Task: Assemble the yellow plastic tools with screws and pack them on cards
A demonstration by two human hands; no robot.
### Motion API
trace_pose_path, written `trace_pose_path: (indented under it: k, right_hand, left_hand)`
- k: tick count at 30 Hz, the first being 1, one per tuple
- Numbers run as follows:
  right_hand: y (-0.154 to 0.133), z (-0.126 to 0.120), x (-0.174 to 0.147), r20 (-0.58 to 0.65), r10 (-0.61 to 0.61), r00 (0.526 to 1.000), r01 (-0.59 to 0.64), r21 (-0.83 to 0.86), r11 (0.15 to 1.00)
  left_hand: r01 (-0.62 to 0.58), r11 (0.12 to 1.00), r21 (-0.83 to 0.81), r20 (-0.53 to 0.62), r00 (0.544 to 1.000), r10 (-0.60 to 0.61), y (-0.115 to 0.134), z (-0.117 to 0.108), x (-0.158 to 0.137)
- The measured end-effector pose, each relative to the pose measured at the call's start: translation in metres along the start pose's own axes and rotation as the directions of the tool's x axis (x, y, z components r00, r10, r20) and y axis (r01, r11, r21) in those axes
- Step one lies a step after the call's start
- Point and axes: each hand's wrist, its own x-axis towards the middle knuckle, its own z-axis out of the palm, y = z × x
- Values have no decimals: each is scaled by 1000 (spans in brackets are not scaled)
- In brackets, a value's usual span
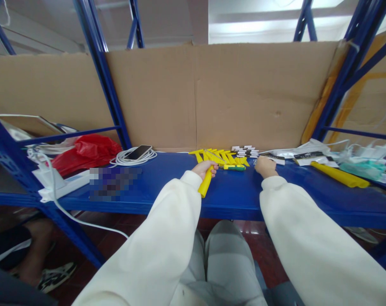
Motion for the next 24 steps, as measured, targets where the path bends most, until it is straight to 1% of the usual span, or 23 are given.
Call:
trace_pose_path:
  k: [5,9,13,17,24]
  right_hand:
    - [-3,-2,0,40,-65,997,67,-39,997]
    - [-4,-3,0,43,-107,993,109,-70,992]
    - [-4,-2,-1,48,-114,992,117,-59,991]
    - [-3,-1,-2,42,-122,992,124,-43,991]
    - [2,2,5,63,-96,993,96,2,995]
  left_hand:
    - [-7,1000,-16,13,1000,7,-2,-1,1]
    - [-15,1000,-11,20,1000,15,-2,-4,2]
    - [-21,1000,-6,42,999,21,-2,-5,2]
    - [-21,1000,-10,24,999,21,-2,-4,0]
    - [-1,999,-41,36,999,2,-1,-4,0]
